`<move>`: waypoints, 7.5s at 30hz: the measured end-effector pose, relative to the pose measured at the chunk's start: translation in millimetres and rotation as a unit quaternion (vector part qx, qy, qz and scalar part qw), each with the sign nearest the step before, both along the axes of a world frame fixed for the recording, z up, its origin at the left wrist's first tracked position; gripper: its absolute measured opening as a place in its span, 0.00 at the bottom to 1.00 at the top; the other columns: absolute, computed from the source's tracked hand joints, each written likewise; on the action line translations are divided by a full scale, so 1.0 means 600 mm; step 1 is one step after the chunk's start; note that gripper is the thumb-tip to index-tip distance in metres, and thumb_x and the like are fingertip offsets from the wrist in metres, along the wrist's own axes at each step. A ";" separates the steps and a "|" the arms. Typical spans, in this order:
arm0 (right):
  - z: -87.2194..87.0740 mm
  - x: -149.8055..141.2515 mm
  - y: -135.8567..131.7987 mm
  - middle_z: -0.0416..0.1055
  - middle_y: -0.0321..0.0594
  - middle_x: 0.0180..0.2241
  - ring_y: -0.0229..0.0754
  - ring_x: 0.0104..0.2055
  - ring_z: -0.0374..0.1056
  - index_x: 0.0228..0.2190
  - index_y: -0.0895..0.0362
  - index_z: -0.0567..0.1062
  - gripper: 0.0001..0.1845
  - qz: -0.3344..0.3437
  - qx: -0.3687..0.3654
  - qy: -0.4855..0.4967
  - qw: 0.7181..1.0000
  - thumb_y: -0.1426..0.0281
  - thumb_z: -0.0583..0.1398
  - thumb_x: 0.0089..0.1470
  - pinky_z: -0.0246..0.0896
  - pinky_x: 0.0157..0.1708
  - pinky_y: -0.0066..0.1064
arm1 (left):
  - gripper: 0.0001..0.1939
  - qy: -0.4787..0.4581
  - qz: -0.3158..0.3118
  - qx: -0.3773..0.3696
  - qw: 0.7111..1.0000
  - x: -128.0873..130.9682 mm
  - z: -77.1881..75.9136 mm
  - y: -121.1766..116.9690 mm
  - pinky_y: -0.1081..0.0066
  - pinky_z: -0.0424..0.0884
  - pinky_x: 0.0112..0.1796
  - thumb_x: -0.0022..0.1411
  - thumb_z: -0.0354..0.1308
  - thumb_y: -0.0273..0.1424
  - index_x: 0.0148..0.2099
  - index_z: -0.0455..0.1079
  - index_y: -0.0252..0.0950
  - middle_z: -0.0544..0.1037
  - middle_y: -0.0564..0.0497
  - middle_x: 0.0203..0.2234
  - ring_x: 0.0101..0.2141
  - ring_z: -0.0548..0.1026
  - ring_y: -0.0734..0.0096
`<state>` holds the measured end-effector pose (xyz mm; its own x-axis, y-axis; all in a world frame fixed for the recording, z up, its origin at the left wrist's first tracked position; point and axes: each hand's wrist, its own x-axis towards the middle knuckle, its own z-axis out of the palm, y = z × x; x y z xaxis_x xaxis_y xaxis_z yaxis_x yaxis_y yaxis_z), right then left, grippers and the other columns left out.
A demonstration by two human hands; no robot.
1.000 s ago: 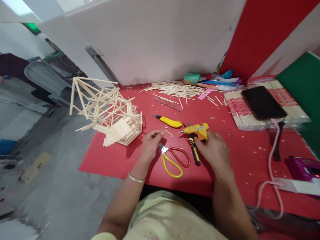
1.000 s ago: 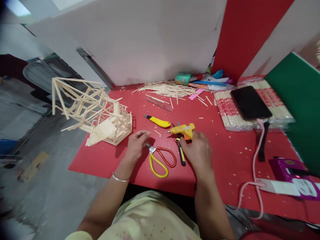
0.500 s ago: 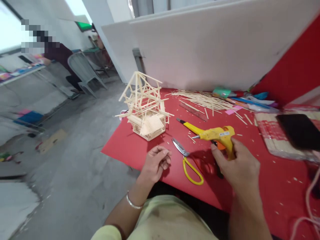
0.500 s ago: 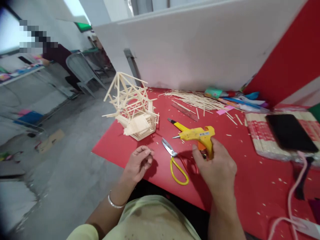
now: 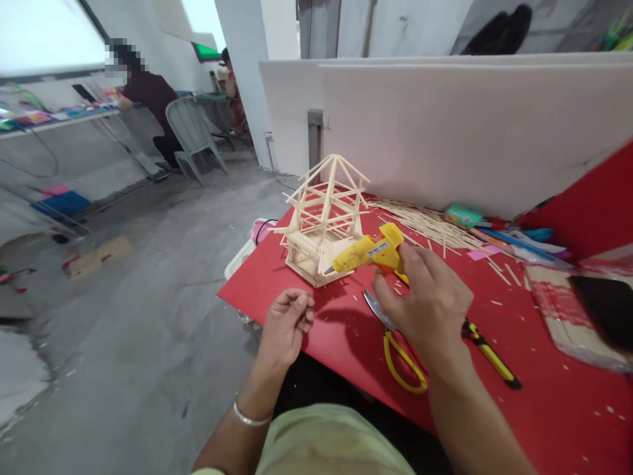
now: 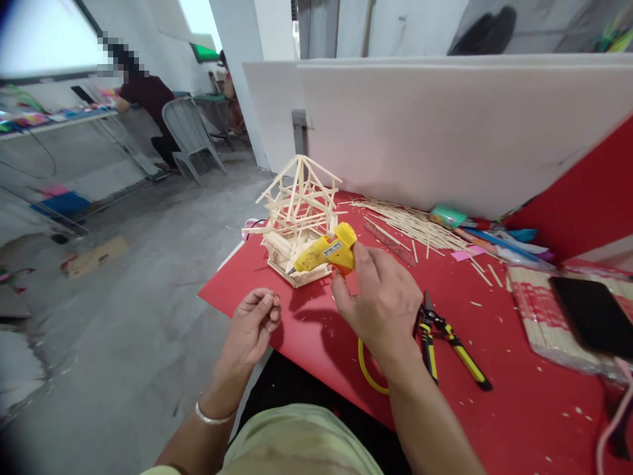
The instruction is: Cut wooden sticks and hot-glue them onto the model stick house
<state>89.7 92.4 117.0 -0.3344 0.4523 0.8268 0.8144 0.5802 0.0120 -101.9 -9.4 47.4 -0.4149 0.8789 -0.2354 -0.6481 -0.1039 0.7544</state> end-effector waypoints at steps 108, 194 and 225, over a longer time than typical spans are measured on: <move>-0.123 -0.018 0.021 0.77 0.50 0.42 0.50 0.40 0.74 0.50 0.61 0.73 0.29 0.032 -0.219 0.181 0.958 0.56 0.63 0.53 0.70 0.40 0.40 | 0.11 0.404 -0.011 -0.035 0.914 0.012 0.053 0.038 0.75 0.69 0.27 0.58 0.62 0.32 0.42 0.76 0.32 0.76 0.52 0.25 0.22 0.72 0.76; -0.125 -0.005 0.018 0.77 0.52 0.42 0.52 0.42 0.74 0.50 0.61 0.73 0.28 0.023 -0.177 0.191 0.965 0.56 0.63 0.53 0.71 0.41 0.43 | 0.11 0.321 0.080 -0.006 0.944 -0.011 0.010 0.025 0.75 0.69 0.24 0.55 0.69 0.34 0.39 0.78 0.34 0.80 0.51 0.23 0.21 0.73 0.76; -0.090 0.013 -0.030 0.77 0.49 0.39 0.47 0.39 0.73 0.45 0.60 0.74 0.25 0.019 -0.193 0.192 0.962 0.54 0.64 0.53 0.69 0.42 0.39 | 0.13 0.095 -0.062 -0.038 0.993 0.000 0.004 0.025 0.81 0.64 0.19 0.49 0.72 0.32 0.35 0.75 0.33 0.78 0.52 0.23 0.20 0.72 0.80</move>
